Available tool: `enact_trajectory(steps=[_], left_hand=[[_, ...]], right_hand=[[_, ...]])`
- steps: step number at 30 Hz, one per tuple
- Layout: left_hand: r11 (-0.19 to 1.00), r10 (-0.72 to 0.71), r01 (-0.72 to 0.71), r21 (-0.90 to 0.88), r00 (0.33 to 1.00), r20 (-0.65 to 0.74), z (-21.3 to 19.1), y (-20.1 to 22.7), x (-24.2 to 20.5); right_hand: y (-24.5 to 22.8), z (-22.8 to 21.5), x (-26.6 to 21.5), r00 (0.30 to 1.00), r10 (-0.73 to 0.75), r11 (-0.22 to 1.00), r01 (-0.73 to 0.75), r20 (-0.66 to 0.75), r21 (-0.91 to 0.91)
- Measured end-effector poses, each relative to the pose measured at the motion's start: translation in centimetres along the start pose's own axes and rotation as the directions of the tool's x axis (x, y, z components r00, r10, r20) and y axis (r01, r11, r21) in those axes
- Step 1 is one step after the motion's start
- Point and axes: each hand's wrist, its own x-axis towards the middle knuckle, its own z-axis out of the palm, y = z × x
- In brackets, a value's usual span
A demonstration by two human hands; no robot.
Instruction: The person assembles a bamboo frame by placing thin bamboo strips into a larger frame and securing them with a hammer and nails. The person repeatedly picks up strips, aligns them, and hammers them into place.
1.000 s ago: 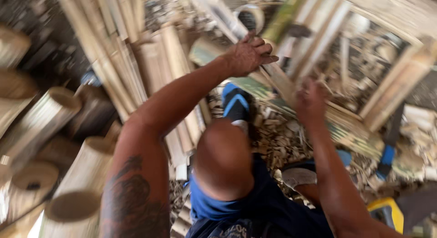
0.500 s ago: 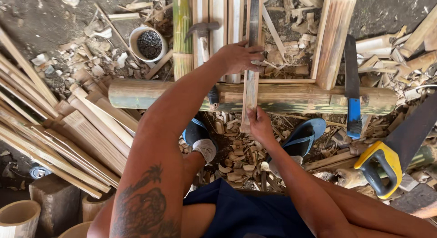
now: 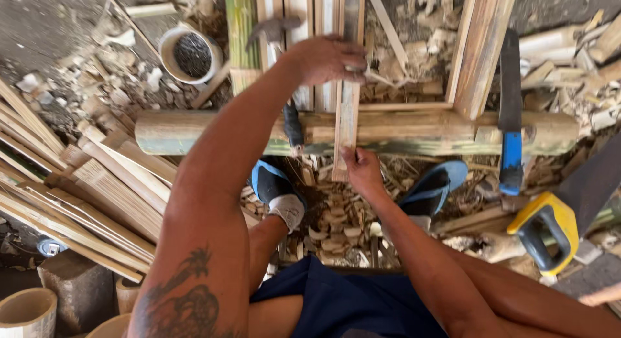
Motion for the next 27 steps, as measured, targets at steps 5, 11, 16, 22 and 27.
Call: enact_trajectory(steps=[5, 11, 16, 22, 27], left_hand=[[0.997, -0.049, 0.053, -0.051, 0.995, 0.084, -0.1, 1.1, 0.6], [0.992, 0.049, -0.038, -0.121, 0.995, 0.086, -0.3, 2.8, -1.3], [0.990, 0.052, -0.053, -0.131, 0.999, -0.006, -0.4, 2.5, -1.8], [0.983, 0.058, -0.076, -0.168, 0.993, -0.106, 1.5, 2.1, -1.3], [0.987, 0.060, -0.076, -0.140, 0.991, -0.116, 1.7, 2.0, -1.5]], right_hand=[[-1.8, -0.2, 0.1, 0.984, 0.171, 0.975, -0.163, -0.047, 0.151], [-2.5, -0.4, 0.0, 0.971, 0.236, 0.926, -0.232, 0.021, 0.297], [-2.2, -1.1, 0.4, 0.993, 0.114, 0.974, -0.106, -0.027, 0.200], [-1.3, -1.3, 0.3, 0.991, 0.134, 0.975, -0.129, -0.017, 0.181], [-1.2, -1.3, 0.4, 0.987, 0.161, 0.974, -0.159, -0.004, 0.160]])
